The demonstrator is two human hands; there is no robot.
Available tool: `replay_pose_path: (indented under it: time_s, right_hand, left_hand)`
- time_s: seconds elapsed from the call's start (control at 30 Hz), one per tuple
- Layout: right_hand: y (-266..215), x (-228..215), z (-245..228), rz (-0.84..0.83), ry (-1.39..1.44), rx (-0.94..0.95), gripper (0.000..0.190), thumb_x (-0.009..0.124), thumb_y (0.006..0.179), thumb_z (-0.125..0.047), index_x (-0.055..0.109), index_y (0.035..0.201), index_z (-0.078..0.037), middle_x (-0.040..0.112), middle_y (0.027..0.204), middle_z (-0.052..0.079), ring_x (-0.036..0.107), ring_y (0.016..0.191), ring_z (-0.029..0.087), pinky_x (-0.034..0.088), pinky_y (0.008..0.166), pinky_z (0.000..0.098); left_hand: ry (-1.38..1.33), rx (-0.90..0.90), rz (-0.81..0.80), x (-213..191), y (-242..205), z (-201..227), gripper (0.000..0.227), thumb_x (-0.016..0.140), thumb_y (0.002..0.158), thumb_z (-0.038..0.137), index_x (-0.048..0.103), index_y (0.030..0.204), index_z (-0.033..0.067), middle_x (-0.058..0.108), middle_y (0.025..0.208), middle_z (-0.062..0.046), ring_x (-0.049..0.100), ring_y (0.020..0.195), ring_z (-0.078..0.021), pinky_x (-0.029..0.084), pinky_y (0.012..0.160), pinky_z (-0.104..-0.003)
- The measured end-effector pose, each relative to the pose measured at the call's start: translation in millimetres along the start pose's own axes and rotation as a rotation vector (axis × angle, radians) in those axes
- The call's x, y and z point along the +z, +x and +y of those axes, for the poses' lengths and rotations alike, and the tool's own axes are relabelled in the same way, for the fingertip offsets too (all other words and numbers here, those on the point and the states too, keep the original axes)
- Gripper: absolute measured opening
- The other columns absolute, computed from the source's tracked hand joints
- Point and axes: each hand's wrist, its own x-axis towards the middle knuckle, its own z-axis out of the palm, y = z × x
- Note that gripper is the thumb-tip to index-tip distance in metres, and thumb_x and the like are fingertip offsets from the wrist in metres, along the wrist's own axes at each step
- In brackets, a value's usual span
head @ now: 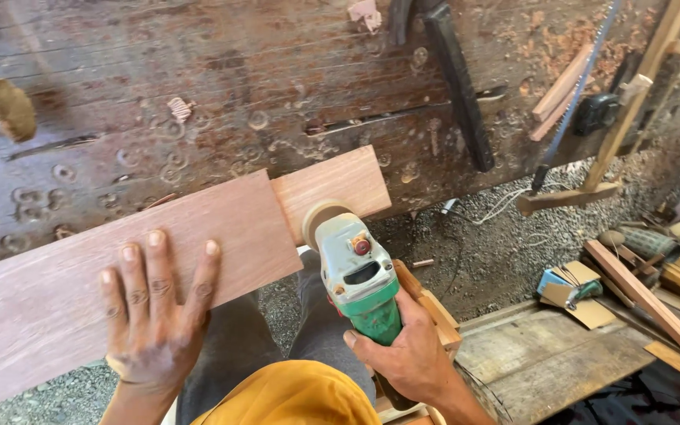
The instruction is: Sand and shape a wooden furniture component using an angle grinder with a sanding disc.
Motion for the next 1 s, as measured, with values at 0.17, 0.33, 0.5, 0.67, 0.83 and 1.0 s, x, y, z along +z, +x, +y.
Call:
replay_pose_path:
  time_s: [0.17,0.33,0.5,0.67,0.83,1.0]
  right_hand:
    - [1,-16,0,0.085,-0.032,-0.197,0.049,0.079,0.077,-0.011,0.062,0.122,-0.002,0.074,0.106,0.005,0.07,0.096,0.013,0.056,0.087,0.0303]
    - [3,-40,10,0.17,0.046,0.047,0.04,0.077,0.075,-0.012,0.066,0.112,0.001,0.074,0.084,0.008,0.069,0.068,0.019,0.06,0.061,0.0378]
    - [7,-64,28,0.27,0.068,-0.119,0.04,0.075,0.08,-0.012,0.062,0.115,0.003,0.075,0.091,0.009,0.073,0.078,0.018,0.064,0.072,0.0352]
    - [-3,-56,18,0.373,0.27,-0.183,0.045,0.072,0.081,-0.008,0.061,0.123,0.004,0.072,0.096,0.012,0.071,0.075,0.02,0.061,0.071,0.0362]
    - [-13,-23,-3,0.157,0.055,-0.247,0.046,0.08,0.076,-0.01,0.066,0.118,0.003,0.078,0.106,0.009,0.073,0.095,0.016,0.058,0.087,0.0317]
    - [-10,-5,-16,0.102,-0.077,-0.126,0.05,0.084,0.073,-0.016,0.068,0.118,-0.002,0.077,0.103,0.008,0.072,0.094,0.015,0.058,0.085,0.0319]
  left_hand:
    - [0.04,0.005,-0.016,3,-2,-1,0.047,0.056,0.104,0.028,0.059,0.151,0.0322,0.062,0.15,-0.024,0.061,0.136,-0.0435,0.042,0.118,-0.055]
    - [0.069,0.013,-0.028,5,-3,-1,0.052,0.056,0.1,0.027,0.059,0.152,0.0331,0.063,0.15,-0.024,0.062,0.137,-0.0441,0.04,0.119,-0.055]
    - [0.052,0.019,-0.045,-6,6,-2,0.055,0.059,0.096,0.025,0.058,0.15,0.0319,0.063,0.149,-0.024,0.062,0.135,-0.0442,0.043,0.117,-0.056]
    - [0.011,0.002,-0.077,-38,33,-13,0.066,0.071,0.083,0.023,0.058,0.147,0.0312,0.062,0.147,-0.021,0.062,0.132,-0.041,0.047,0.113,-0.053]
    - [-0.114,-0.002,-0.163,-60,56,-27,0.09,0.079,0.06,0.022,0.056,0.147,0.0302,0.06,0.148,-0.015,0.061,0.131,-0.0341,0.047,0.113,-0.048]
    - [-0.156,0.002,-0.197,-61,56,-30,0.093,0.081,0.058,0.024,0.055,0.147,0.0304,0.059,0.148,-0.015,0.06,0.132,-0.0339,0.046,0.112,-0.048]
